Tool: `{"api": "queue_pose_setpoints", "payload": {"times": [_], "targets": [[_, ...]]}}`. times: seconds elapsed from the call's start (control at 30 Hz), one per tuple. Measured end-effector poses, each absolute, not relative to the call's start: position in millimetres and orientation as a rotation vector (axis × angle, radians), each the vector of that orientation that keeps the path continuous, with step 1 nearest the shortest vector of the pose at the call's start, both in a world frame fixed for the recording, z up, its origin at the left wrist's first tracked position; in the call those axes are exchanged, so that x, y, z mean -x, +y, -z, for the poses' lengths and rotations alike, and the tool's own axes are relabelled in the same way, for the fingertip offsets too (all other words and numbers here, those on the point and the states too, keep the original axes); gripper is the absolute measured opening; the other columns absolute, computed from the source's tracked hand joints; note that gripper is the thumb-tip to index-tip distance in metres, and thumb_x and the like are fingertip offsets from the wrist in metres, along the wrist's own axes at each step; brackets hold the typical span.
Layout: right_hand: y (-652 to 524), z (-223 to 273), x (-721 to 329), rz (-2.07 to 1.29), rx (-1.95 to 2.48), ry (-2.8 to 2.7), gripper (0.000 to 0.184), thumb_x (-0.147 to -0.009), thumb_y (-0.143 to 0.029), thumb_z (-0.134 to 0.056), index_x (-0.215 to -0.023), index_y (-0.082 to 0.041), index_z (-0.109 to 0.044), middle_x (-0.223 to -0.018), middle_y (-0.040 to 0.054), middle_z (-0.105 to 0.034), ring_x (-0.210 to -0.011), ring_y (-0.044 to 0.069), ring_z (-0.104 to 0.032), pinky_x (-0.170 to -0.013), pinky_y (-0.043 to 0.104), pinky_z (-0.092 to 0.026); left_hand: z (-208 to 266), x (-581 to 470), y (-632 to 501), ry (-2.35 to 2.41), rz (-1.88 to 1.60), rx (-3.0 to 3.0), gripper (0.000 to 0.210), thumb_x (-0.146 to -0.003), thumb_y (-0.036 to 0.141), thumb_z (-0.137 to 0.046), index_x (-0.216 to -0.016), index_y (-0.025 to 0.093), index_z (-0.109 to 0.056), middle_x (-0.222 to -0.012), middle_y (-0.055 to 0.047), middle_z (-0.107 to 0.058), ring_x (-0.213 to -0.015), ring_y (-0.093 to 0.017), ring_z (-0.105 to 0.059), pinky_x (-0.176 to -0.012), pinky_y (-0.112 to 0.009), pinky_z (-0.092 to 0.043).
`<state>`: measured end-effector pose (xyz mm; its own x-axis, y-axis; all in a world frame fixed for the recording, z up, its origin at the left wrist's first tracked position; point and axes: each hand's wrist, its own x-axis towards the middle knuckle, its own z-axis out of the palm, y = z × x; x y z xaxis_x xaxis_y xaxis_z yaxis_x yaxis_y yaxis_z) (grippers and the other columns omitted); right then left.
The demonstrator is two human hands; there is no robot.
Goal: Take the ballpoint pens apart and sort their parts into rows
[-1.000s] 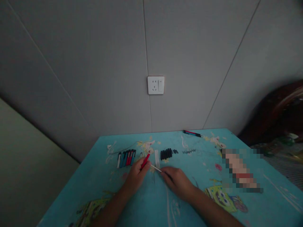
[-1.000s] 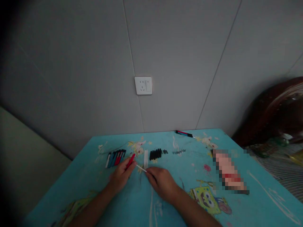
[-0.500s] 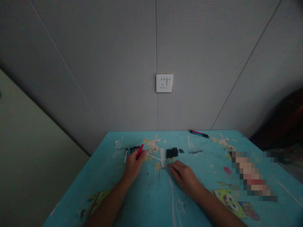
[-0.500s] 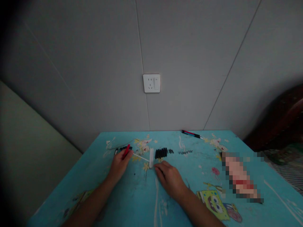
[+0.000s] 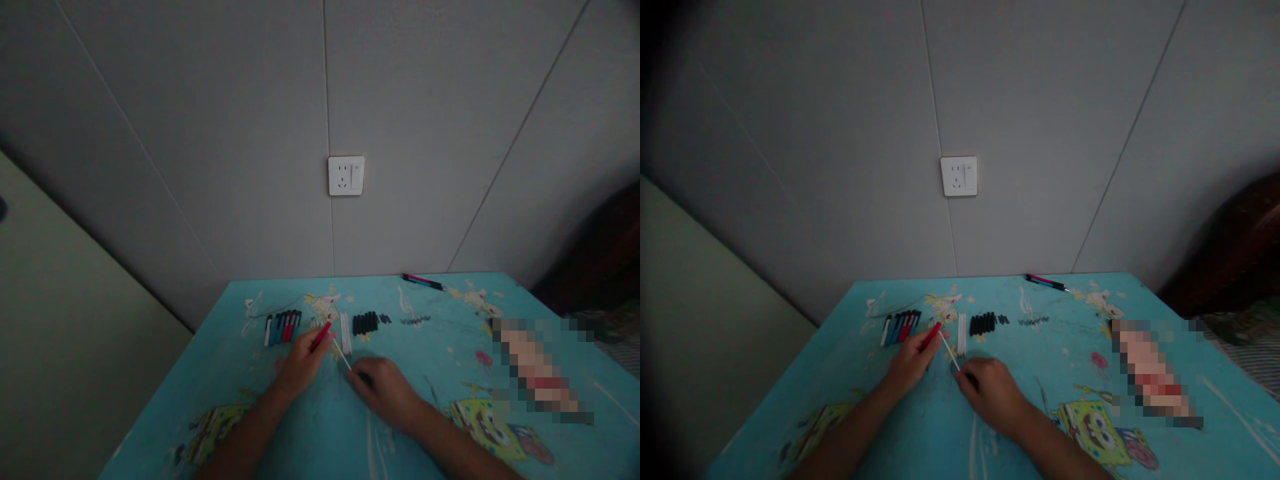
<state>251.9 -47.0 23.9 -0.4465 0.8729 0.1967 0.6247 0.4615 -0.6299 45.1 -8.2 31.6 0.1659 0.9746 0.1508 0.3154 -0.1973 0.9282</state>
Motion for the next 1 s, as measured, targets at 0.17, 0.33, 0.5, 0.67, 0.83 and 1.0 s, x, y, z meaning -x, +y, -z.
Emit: {"api": "queue_pose_setpoints", "payload": {"times": [0.17,0.33,0.5,0.67,0.83,1.0], "targets": [[-42.8,-22.6,-251.2,-0.664,1.320,-2.095,0.039,-0.100,-0.037,-0.043,-0.072,-0.019,-0.064,-0.064,-0.0005,-0.062,-0.058,0.013,-0.056,-0.059,0.025,-0.039,-31.3,-57.2,-19.0,1.115,-0.969,-1.812,0.032,-0.093,0.042,-0.054,-0.089,0.016,-0.072,-0.079,-0.005,-0.068,-0.074,-0.019,-0.059,-0.069,-0.029,-0.045],[-41.7,-17.8,-247.6,-0.657,1.304,-2.129,0.035,-0.100,-0.033,-0.044,-0.077,-0.019,-0.066,-0.072,0.0017,-0.067,-0.065,0.015,-0.061,-0.066,0.025,-0.042,-23.4,-71.0,-26.7,1.090,-0.936,-1.825,0.032,-0.094,0.040,-0.052,-0.080,0.015,-0.068,-0.070,-0.002,-0.062,-0.068,-0.016,-0.055,-0.063,-0.027,-0.040],[-43.0,-21.7,-248.4,-0.655,1.251,-2.163,0.031,-0.100,-0.031,-0.045,-0.080,-0.020,-0.067,-0.076,0.0024,-0.065,-0.071,0.015,-0.062,-0.069,0.025,-0.044,-17.9,-64.0,-19.6,1.253,-0.984,-1.881,0.030,-0.096,0.038,-0.049,-0.079,0.017,-0.062,-0.071,-0.002,-0.060,-0.069,-0.017,-0.055,-0.065,-0.027,-0.039],[-46.4,-26.9,-251.8,-0.659,1.218,-2.170,0.023,-0.098,-0.029,-0.048,-0.104,-0.024,-0.070,-0.085,0.0037,-0.064,-0.079,0.017,-0.062,-0.076,0.026,-0.047,-7.3,-48.9,-3.5,1.494,-0.865,-2.187,0.025,-0.097,0.030,-0.045,-0.079,0.018,-0.058,-0.075,-0.005,-0.061,-0.071,-0.018,-0.057,-0.066,-0.029,-0.037],[-44.3,-21.1,-252.7,-0.669,1.197,-2.185,0.022,-0.097,-0.030,-0.052,-0.107,-0.025,-0.070,-0.091,0.0034,-0.066,-0.084,0.017,-0.064,-0.080,0.026,-0.047,-2.8,-56.9,3.6,1.719,-0.708,-2.341,0.025,-0.098,0.031,-0.043,-0.080,0.020,-0.057,-0.074,-0.005,-0.062,-0.069,-0.019,-0.060,-0.063,-0.029,-0.035],[-41.6,-19.1,-255.4,-0.669,1.206,-2.238,0.023,-0.098,-0.031,-0.050,-0.096,-0.023,-0.072,-0.087,0.0023,-0.067,-0.082,0.016,-0.064,-0.080,0.025,-0.047,-1.3,-57.1,-0.4,1.743,-0.702,-2.370,0.026,-0.098,0.033,-0.043,-0.080,0.021,-0.057,-0.073,-0.004,-0.062,-0.069,-0.020,-0.060,-0.064,-0.030,-0.039]]}}
